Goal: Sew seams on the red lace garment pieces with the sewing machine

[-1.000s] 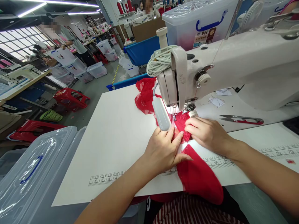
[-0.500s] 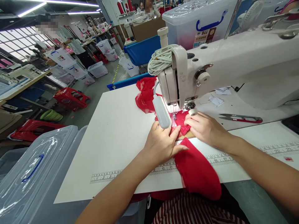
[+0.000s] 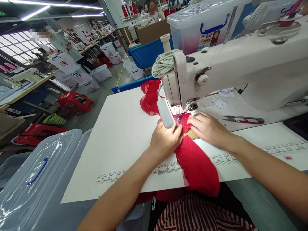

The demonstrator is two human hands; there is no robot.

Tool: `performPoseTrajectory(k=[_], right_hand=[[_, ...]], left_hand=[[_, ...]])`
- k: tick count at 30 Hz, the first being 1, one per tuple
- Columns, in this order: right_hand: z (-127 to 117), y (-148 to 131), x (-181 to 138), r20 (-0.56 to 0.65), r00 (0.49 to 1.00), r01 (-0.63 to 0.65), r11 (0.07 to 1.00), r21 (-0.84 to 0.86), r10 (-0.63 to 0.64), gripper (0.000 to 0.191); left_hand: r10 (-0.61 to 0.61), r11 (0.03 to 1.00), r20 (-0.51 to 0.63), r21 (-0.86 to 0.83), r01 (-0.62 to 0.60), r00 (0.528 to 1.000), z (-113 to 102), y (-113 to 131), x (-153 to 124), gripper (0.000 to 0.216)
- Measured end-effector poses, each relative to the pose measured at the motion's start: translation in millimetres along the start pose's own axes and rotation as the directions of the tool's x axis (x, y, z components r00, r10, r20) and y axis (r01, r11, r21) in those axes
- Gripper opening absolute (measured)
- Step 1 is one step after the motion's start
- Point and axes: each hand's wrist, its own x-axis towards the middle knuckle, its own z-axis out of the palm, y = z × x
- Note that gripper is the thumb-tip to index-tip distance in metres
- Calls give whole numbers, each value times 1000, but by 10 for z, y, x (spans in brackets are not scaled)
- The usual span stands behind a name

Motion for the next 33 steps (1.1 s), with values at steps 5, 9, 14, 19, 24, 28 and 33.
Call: performPoseTrajectory(k=[5, 9, 14, 19, 24, 28, 33], right_hand=[[-80, -46, -1, 78, 995, -54, 992, -117, 63, 17], [-198, -150, 56, 144, 980, -117, 980, -160, 141, 17], [-147, -229, 128, 122, 975, -170, 975, -140, 187, 23], [34, -179, 123, -35, 973, -227, 973, 50, 228, 29], [59, -148, 101, -115, 970, -202, 972, 119, 216, 28], [23, -165, 61, -140, 980, -148, 988, -50, 140, 24], [15, -198, 70, -154, 974, -199, 947, -250, 164, 22]], left_hand=[[-69, 991, -83, -122, 59, 994, 165, -6, -28, 30], [-231, 868, -111, -472, 153, 967, 221, -38, 2, 20], [-325, 685, 28, -683, 255, 945, 226, -113, 89, 15], [-305, 644, 94, -712, 278, 948, 220, -157, 100, 18], [-349, 640, 124, -692, 333, 929, 232, -103, 92, 13], [-326, 730, 26, -629, 269, 945, 236, -74, 83, 15], [-263, 836, -52, -511, 200, 963, 248, -79, 59, 26]])
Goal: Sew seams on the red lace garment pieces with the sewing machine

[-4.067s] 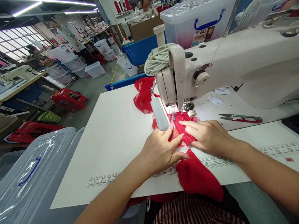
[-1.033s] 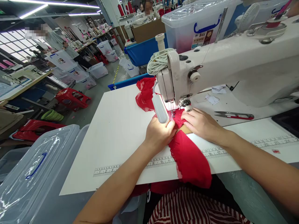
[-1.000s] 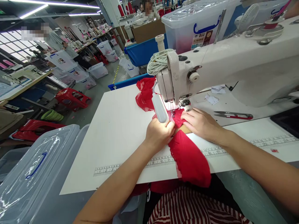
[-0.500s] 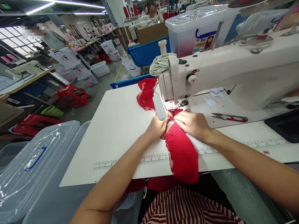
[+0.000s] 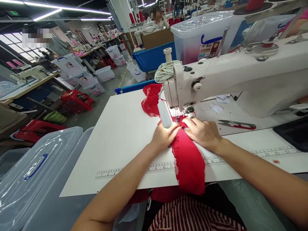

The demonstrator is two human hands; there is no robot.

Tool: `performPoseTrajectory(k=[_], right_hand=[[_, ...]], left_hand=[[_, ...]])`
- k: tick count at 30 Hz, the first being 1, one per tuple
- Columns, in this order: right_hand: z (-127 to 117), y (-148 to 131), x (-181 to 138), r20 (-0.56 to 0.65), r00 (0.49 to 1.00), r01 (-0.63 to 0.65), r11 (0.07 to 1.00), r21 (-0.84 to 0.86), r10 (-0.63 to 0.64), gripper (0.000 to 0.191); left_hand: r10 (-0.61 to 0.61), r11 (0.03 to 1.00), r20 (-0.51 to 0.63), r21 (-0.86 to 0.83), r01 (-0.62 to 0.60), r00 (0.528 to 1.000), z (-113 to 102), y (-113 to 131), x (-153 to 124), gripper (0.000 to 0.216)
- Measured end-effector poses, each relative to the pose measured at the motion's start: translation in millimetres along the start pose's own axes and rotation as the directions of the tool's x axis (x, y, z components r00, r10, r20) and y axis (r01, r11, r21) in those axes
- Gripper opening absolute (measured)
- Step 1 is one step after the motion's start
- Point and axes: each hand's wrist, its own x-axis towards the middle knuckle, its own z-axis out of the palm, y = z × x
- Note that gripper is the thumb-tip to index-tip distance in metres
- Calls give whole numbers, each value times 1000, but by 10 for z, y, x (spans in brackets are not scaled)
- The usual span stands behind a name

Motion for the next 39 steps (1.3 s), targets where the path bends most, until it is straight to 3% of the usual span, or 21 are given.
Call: performPoseTrajectory(k=[6, 13, 20, 24, 29, 39], right_hand=[[62, 29, 39, -48, 996, -68, 997, 35, 69, 27], [58, 85, -33, 24, 995, 94, 971, 218, -102, 22], [46, 101, -37, 69, 990, 101, 953, 284, -126, 29], [50, 125, -50, 91, 985, 117, 953, 278, -147, 27], [56, 144, -60, 100, 983, 124, 958, 258, -154, 26], [33, 139, -58, 71, 982, 149, 946, 289, -177, 25]], left_hand=[[1, 998, 42, 56, -4, 999, -21, 2, -18, 28], [10, 990, 77, 142, -21, 997, 19, -3, -20, 34], [60, 966, 227, 233, -114, 972, -153, 228, -110, 41], [62, 949, 335, 272, -159, 940, -240, 315, -155, 58], [98, 933, 292, 307, -190, 951, -194, 321, -204, 79], [153, 897, 245, 373, -239, 957, -172, 304, -226, 72]])
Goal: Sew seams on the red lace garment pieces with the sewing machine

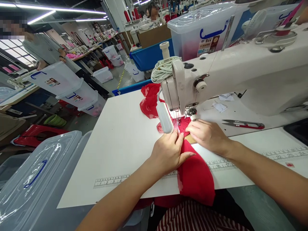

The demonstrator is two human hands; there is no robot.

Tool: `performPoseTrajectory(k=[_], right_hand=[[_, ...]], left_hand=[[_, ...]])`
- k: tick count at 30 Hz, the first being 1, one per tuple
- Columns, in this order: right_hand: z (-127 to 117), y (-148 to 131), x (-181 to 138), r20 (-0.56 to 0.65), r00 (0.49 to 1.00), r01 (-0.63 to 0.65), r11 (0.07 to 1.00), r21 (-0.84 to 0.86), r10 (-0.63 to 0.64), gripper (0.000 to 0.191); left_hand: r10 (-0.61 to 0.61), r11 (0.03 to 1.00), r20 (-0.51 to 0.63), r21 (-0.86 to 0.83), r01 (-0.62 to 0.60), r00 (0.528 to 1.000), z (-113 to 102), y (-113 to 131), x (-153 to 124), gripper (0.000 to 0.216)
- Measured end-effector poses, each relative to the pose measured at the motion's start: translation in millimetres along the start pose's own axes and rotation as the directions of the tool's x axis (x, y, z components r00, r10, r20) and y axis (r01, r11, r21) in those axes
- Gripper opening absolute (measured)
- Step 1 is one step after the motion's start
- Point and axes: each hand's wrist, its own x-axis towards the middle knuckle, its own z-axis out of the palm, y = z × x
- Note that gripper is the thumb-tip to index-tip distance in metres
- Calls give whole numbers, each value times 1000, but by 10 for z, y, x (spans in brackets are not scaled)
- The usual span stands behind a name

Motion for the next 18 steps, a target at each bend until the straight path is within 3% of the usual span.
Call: performPoseTrajectory(k=[9, 18], right_hand=[[14, 18, 7, -21, 1000, 3, 997, -71, -4, 29], [52, 71, 40, -61, 998, -38, 992, -118, 31, 26]], left_hand=[[25, 998, -63, 54, -22, 998, 53, 0, -2, 74], [-13, 998, -39, 62, 15, 999, 136, -49, 32, 83]])
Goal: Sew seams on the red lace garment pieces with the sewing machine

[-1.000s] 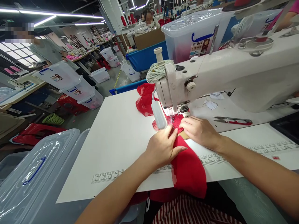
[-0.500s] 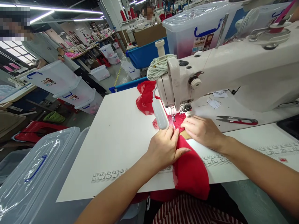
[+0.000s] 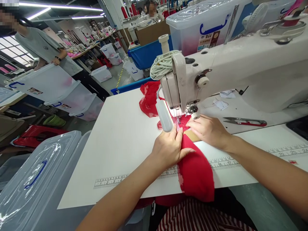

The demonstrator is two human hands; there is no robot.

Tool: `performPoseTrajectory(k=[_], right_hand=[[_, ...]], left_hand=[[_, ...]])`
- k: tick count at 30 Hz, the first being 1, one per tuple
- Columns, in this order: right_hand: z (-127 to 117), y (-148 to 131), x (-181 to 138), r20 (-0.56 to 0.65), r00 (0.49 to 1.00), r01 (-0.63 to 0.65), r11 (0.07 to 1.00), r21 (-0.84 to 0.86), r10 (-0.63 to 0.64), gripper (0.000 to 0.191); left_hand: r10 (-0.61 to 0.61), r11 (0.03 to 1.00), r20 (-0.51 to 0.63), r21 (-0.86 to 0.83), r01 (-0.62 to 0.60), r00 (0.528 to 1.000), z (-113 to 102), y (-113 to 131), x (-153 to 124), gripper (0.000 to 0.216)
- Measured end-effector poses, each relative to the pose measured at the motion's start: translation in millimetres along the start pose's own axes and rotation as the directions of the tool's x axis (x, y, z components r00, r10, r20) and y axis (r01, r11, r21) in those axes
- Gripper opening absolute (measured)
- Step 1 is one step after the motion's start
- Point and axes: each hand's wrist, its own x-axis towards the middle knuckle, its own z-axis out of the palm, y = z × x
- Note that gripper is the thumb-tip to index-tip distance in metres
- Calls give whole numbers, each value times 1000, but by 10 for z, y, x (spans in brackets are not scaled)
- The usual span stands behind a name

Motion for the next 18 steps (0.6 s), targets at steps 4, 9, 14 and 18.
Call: performPoseTrajectory(k=[4, 9, 14, 18], right_hand=[[11, 11, 23, -22, 999, -23, 1000, 1, 23, 26], [23, 10, 19, -59, 998, -26, 999, 23, 27, 25], [-44, -43, 32, -106, 994, -4, 1000, -18, 2, 28], [-89, -68, 39, -88, 985, 155, 985, 70, -149, 25]], left_hand=[[-10, 1000, 26, 11, 10, 1000, 9, -18, 11, 84], [-25, 1000, 45, -3, 25, 999, -38, -21, 29, 85], [16, 999, -10, -34, -17, 1000, -41, -2, 28, 87], [26, 998, -46, -56, -28, 999, -18, 10, 6, 84]])
